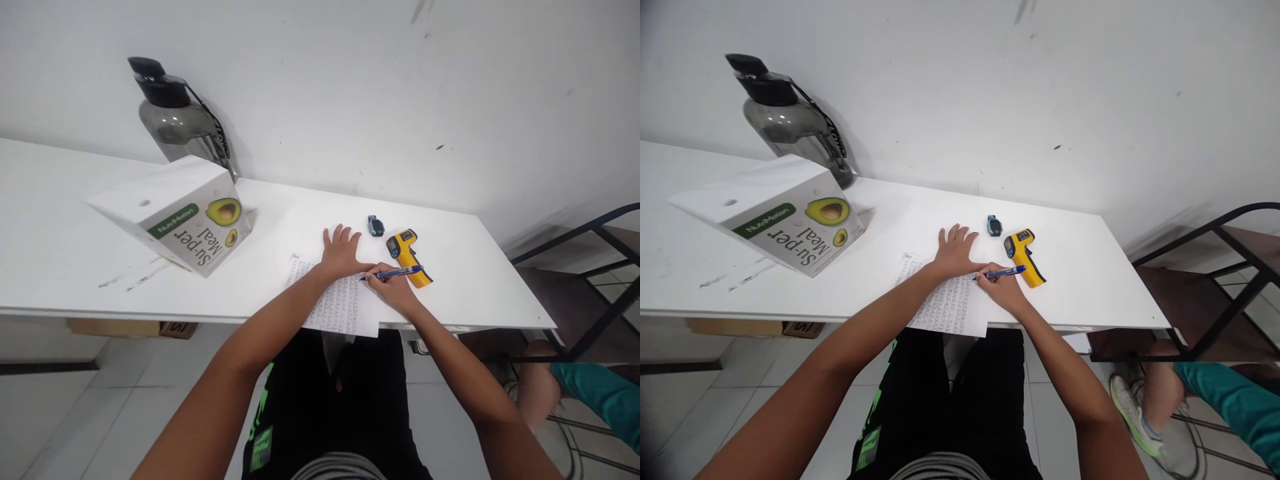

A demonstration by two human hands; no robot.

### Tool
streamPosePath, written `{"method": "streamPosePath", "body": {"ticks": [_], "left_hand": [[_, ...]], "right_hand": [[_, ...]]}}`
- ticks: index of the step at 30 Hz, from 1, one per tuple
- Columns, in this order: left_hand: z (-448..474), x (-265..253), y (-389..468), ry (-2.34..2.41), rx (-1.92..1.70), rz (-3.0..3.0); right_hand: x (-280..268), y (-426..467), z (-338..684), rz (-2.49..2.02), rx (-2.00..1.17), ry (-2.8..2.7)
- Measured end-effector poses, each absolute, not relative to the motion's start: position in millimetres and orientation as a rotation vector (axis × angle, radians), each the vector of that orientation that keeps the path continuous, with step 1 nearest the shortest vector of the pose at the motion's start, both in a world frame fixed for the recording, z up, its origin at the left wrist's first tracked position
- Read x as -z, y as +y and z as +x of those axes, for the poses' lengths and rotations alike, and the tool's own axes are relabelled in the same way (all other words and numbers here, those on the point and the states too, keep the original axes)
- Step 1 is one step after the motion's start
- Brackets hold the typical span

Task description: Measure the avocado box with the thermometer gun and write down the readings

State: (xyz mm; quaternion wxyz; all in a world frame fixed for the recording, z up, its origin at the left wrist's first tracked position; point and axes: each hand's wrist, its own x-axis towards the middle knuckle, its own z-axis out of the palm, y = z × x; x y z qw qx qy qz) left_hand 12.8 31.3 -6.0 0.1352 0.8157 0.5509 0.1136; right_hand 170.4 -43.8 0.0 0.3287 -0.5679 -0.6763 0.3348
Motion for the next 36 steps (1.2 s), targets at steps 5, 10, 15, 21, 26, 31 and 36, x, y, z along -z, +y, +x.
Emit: {"method": "streamPosePath", "body": {"ticks": [5, 10, 15, 21, 26, 31, 36], "left_hand": [[12.8, 6.4, 31.5, 1.591, -0.327, 2.374], [13.2, 7.0, 31.7, 1.596, -0.338, 2.373], [13.7, 8.4, 32.5, 1.611, -0.325, 2.368], [14.1, 11.2, 34.2, 1.600, -0.339, 2.377], [14.1, 11.1, 34.3, 1.596, -0.341, 2.376], [14.4, 8.0, 33.3, 1.611, -0.304, 2.368], [14.4, 6.7, 32.4, 1.603, -0.314, 2.372]], "right_hand": [[-0.2, -44.7, 170.2, -1.482, -0.830, -1.744], [0.8, -44.4, 170.4, -1.487, -0.839, -1.740], [2.0, -43.6, 170.5, -1.485, -0.831, -1.740], [2.9, -43.1, 171.2, -1.468, -0.844, -1.757], [3.1, -43.3, 171.7, -1.489, -0.845, -1.740], [1.3, -44.2, 171.4, -1.503, -0.817, -1.725], [0.1, -44.9, 170.2, -1.516, -0.804, -1.731]]}}
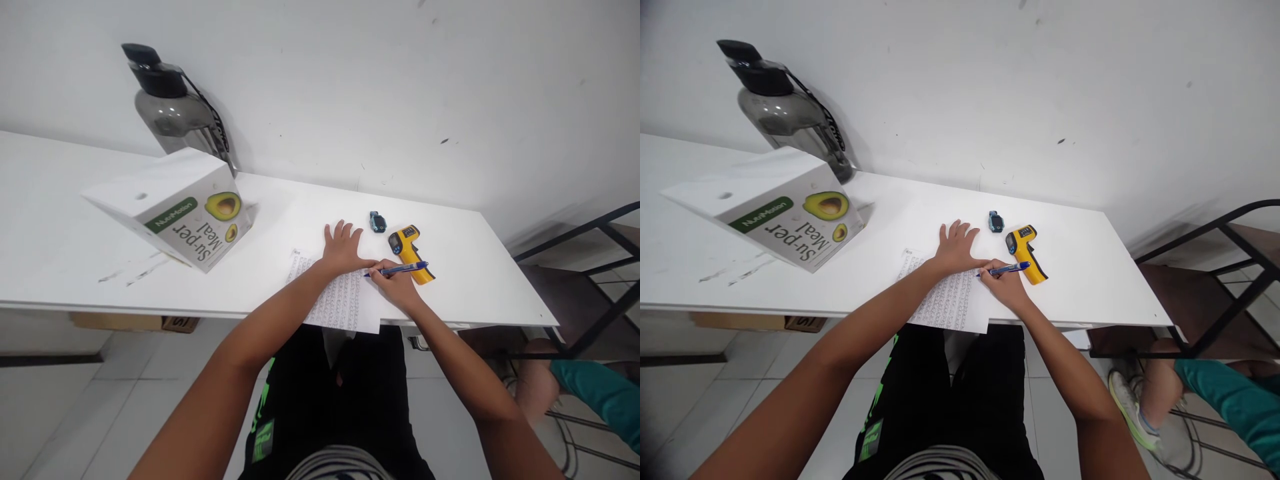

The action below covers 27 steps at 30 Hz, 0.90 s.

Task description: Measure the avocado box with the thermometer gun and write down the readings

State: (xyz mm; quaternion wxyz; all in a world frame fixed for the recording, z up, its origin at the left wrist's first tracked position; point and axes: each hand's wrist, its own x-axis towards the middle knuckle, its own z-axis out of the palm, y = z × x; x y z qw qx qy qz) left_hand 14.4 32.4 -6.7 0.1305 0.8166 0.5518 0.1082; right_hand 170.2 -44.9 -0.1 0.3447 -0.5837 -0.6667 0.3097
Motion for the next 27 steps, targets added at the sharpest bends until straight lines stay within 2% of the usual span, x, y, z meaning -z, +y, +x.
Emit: {"method": "streamPosePath", "body": {"ticks": [9, 27], "left_hand": [[13.6, 3.6, 30.5, 1.610, -0.301, 2.368], [13.9, 7.8, 33.0, 1.604, -0.281, 2.370]], "right_hand": [[3.5, -43.4, 173.2, -1.476, -0.862, -1.770], [-3.1, -46.7, 170.4, -1.494, -0.762, -1.718]]}}
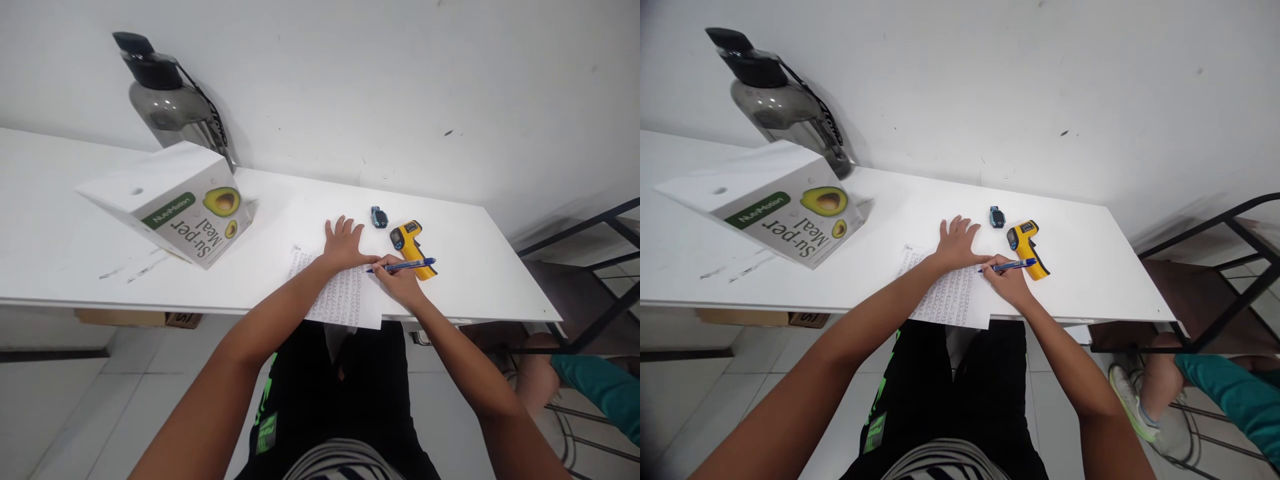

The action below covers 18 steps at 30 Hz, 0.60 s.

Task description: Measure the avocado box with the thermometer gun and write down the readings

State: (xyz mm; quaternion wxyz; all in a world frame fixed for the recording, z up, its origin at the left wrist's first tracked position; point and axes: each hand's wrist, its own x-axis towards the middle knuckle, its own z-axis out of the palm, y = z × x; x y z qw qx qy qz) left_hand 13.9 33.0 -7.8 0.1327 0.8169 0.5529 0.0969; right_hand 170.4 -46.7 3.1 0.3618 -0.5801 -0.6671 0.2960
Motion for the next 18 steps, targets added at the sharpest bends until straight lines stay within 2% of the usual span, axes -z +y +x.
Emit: {"method": "streamPosePath", "body": {"ticks": [18], "left_hand": [[13.0, 10.4, 33.9, 1.589, -0.305, 2.389]], "right_hand": [[-2.8, -46.7, 170.5, -1.515, -0.724, -1.712]]}}
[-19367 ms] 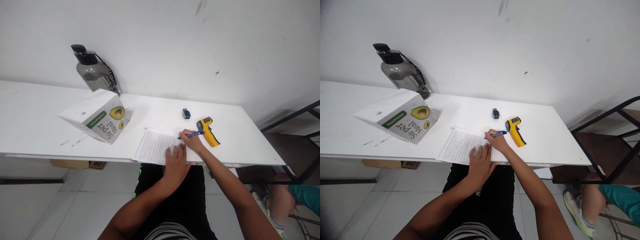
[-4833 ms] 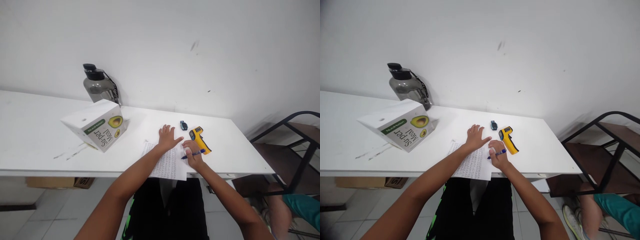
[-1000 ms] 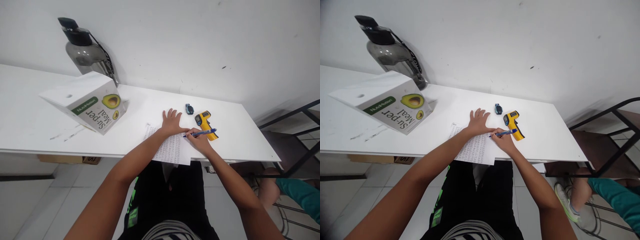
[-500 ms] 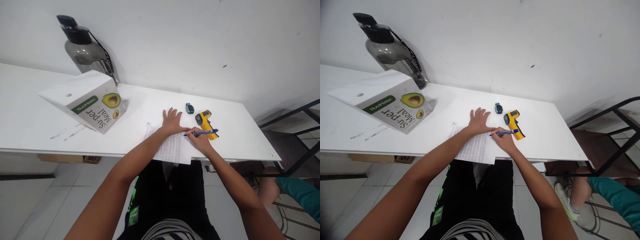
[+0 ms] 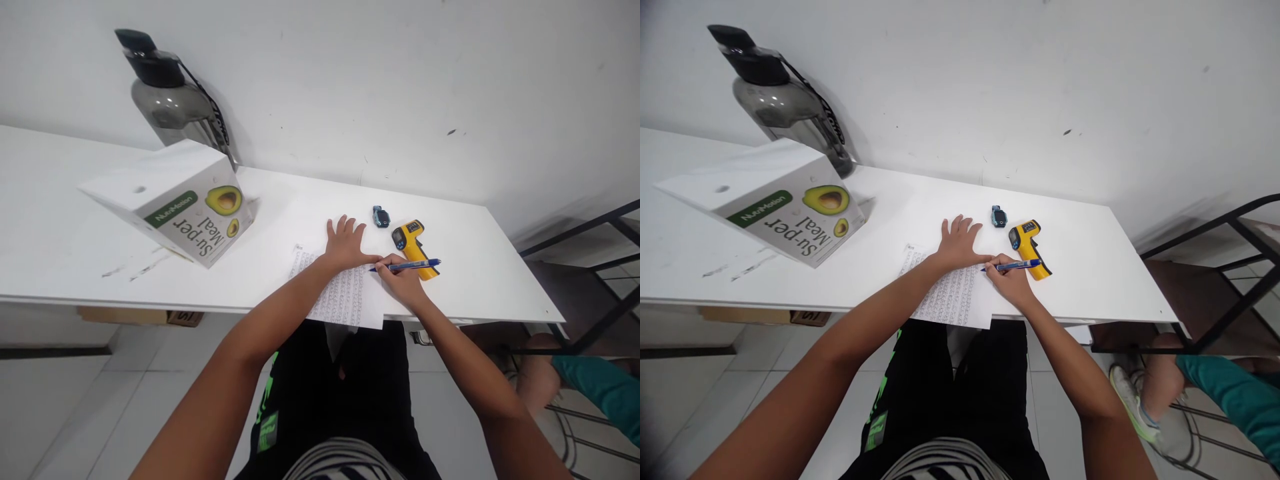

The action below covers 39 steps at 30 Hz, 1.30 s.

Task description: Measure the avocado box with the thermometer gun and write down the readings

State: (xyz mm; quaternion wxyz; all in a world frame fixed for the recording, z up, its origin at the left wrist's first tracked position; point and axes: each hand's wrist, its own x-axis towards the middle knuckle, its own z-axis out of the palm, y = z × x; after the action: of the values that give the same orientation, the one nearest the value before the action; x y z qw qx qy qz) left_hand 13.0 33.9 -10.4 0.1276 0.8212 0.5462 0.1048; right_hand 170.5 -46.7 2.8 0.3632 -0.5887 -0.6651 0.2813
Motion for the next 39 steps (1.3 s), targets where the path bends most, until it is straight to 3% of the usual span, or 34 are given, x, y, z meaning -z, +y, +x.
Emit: {"method": "streamPosePath", "body": {"ticks": [39], "left_hand": [[13.0, 6.6, 32.7, 1.588, -0.292, 2.368]], "right_hand": [[-0.1, -46.3, 173.2, -1.450, -0.725, -1.669]]}}
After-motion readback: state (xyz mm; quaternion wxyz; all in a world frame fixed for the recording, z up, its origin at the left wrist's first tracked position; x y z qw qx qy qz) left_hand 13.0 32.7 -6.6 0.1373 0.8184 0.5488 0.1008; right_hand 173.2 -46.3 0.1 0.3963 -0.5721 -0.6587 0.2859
